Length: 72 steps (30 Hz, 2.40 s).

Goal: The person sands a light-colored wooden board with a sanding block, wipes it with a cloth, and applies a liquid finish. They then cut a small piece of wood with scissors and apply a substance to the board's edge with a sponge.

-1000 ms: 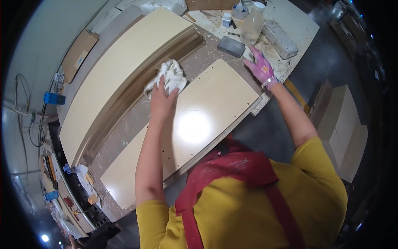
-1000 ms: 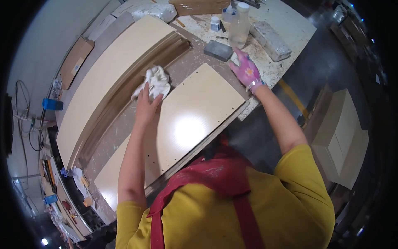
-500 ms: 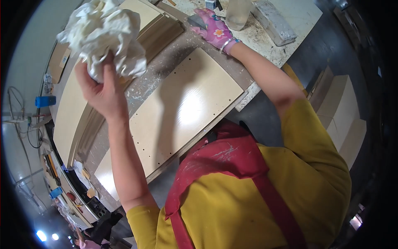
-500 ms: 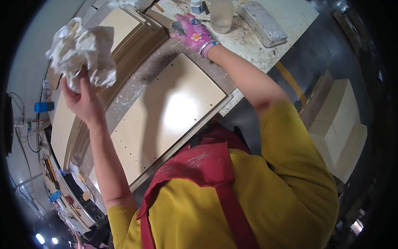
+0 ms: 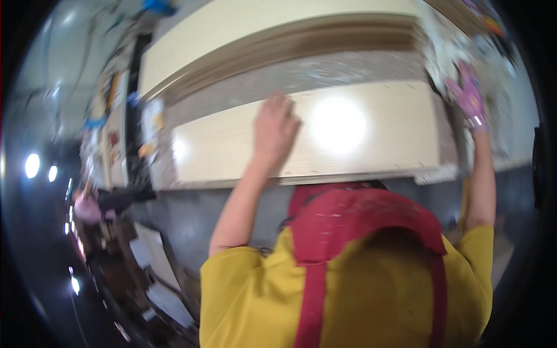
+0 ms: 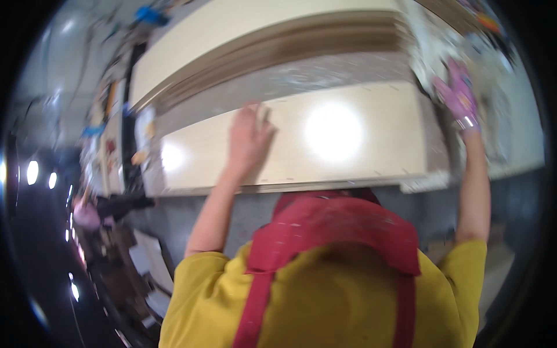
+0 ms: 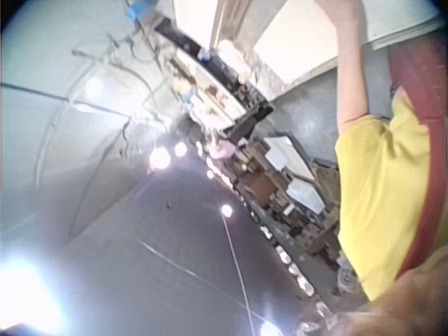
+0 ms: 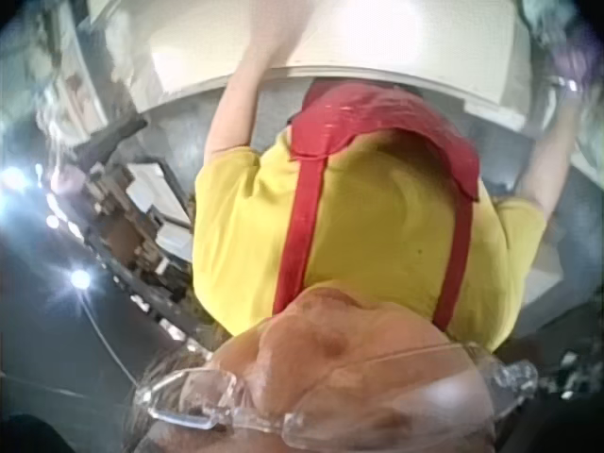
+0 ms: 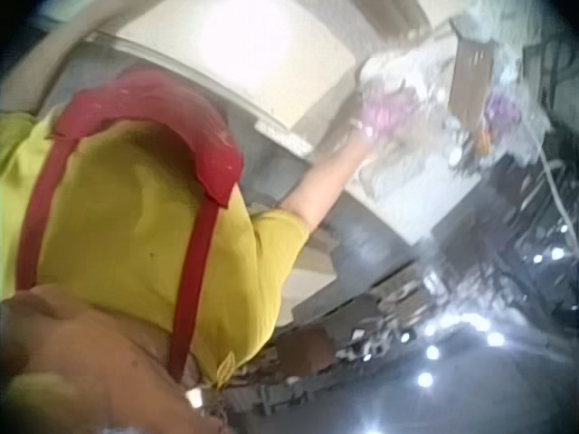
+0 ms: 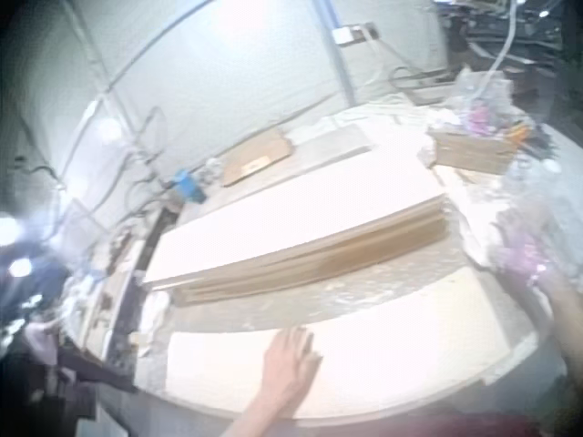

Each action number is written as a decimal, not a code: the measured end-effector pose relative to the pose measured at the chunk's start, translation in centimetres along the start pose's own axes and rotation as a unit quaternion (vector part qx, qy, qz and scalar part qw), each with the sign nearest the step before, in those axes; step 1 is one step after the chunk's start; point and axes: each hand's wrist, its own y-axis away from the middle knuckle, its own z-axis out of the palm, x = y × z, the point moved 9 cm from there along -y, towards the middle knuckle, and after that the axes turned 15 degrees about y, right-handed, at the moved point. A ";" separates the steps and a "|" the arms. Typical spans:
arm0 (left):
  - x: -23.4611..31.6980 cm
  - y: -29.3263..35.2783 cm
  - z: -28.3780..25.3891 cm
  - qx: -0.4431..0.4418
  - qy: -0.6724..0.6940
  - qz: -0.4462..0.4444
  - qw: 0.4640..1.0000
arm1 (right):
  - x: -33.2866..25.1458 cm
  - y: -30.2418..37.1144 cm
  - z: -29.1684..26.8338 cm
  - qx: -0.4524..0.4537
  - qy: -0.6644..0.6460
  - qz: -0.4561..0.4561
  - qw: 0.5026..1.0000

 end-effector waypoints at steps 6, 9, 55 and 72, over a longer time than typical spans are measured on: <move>-4.4 6.8 0.2 0.025 -0.122 -0.062 0.990 | -8.0 1.1 -7.5 0.135 -0.177 -0.103 0.969; -4.5 6.8 -0.1 0.041 -0.111 -0.054 0.992 | -14.7 3.0 -9.6 0.141 -0.172 -0.152 0.963; -31.0 27.5 -26.0 0.222 0.083 -0.062 0.969 | -104.4 5.7 -11.1 -0.001 -0.066 -0.639 0.766; -36.8 26.3 -34.9 0.365 0.402 -0.178 0.821 | -90.1 15.2 -17.4 -0.644 -0.751 -0.138 0.039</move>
